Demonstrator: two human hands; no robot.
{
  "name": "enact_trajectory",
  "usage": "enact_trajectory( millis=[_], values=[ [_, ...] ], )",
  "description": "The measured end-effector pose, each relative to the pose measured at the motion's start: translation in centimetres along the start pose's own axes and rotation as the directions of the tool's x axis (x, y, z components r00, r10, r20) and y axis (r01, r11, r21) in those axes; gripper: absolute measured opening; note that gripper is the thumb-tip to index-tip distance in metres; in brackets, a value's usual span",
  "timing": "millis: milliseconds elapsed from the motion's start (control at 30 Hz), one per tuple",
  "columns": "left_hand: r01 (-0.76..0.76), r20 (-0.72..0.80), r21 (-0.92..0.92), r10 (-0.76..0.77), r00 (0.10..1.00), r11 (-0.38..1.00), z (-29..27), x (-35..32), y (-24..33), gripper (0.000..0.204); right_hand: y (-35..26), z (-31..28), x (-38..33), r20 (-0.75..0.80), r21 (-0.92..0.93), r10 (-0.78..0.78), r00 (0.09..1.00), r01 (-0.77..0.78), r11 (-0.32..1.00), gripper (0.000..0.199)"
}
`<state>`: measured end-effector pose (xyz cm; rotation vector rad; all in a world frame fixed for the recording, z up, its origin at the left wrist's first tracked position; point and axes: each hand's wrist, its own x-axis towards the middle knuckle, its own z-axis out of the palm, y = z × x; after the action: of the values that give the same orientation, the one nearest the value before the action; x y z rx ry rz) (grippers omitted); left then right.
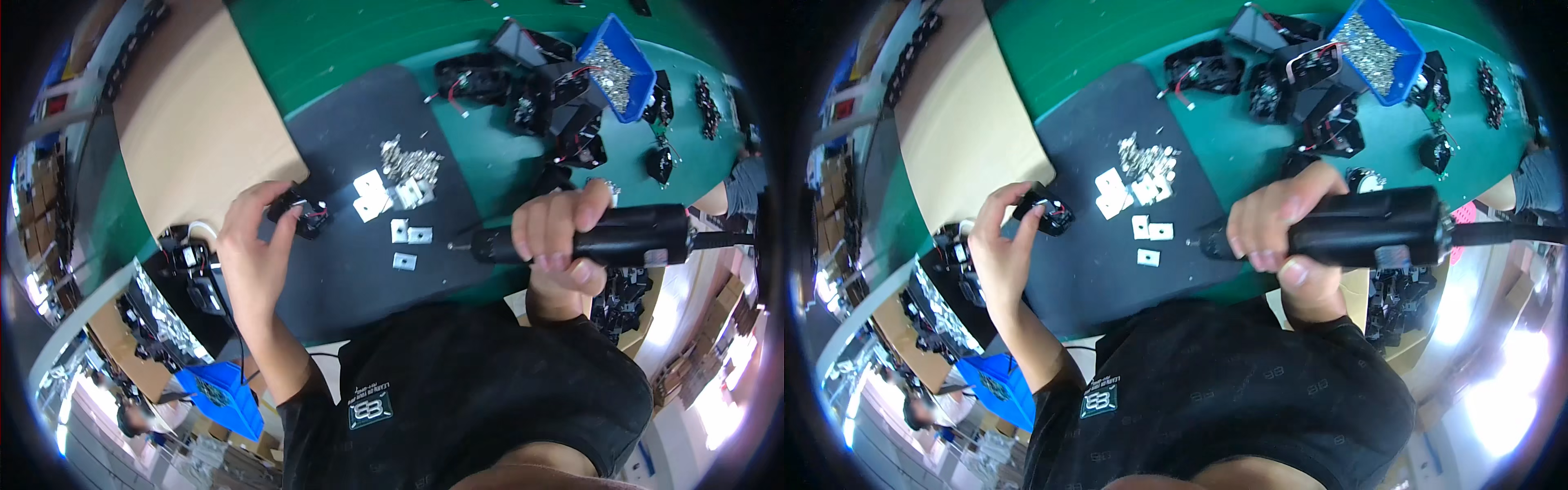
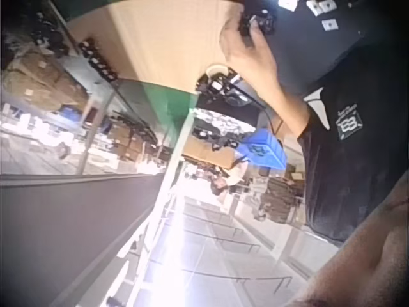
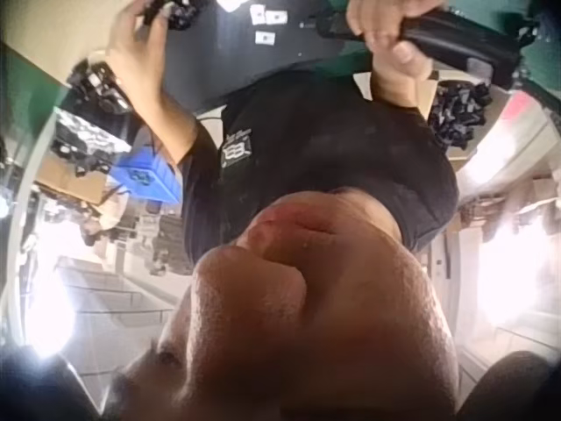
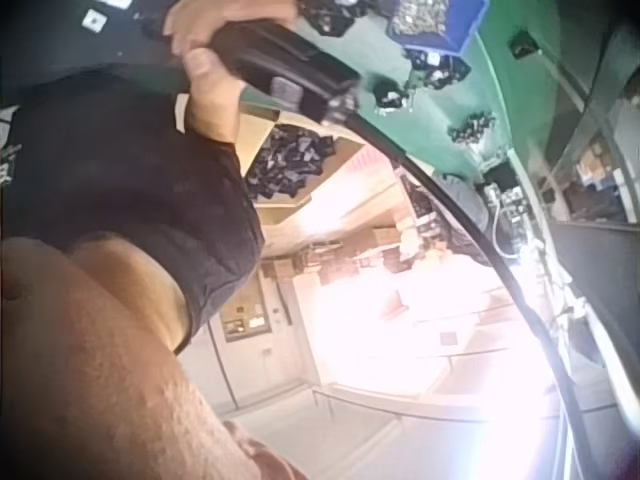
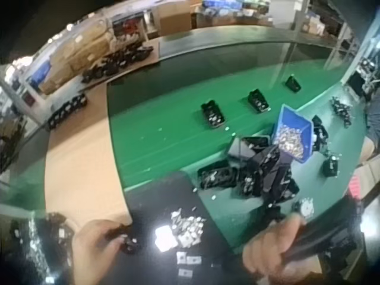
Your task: The person uses a cordless electric screwdriver to fasten screws into small black electronic devices on a green workbench. They repeatedly pick up screws, align them with the screwdriver bit, and drive them into the devices, then place the finished units aside. The workspace contains piles of screws, metal brackets, and other electronic components.
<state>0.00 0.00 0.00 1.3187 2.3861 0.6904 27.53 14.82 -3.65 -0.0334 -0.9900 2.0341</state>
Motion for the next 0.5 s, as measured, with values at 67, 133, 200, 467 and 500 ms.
enact_trajectory(
  millis=[67,133,200,467,500],
  values=[
    [0.083,0.025,-0.059,-0.082,0.996,0.995,0.5,-2.0,0.2,0.029,-0.8,-0.7,0.3,0.011,0.026,-0.009,1.000,0.009,1.000,0.043],
    [0.056,0.027,-0.083,-0.054,0.998,0.995,1.1,-2.8,-2.9,0.031,0.9,0.0,0.2,0.047,0.035,-0.031,0.998,0.030,0.999,0.042],
    [0.094,0.050,-0.177,-0.087,0.995,0.980,1.4,-3.6,-4.3,0.039,1.8,0.8,0.2,0.064,0.037,-0.024,0.998,0.022,0.999,0.043],
    [0.020,-0.023,-0.245,-0.026,0.999,0.969,3.4,-4.6,-5.1,0.039,2.5,2.9,-0.1,0.095,0.011,0.016,0.995,-0.017,1.000,0.045],
    [0.039,-0.006,-0.264,-0.042,0.999,0.964,3.3,-4.6,-5.2,0.037,2.6,3.2,-0.1,0.101,0.013,0.019,0.995,-0.021,1.000,0.045]
  ],
)
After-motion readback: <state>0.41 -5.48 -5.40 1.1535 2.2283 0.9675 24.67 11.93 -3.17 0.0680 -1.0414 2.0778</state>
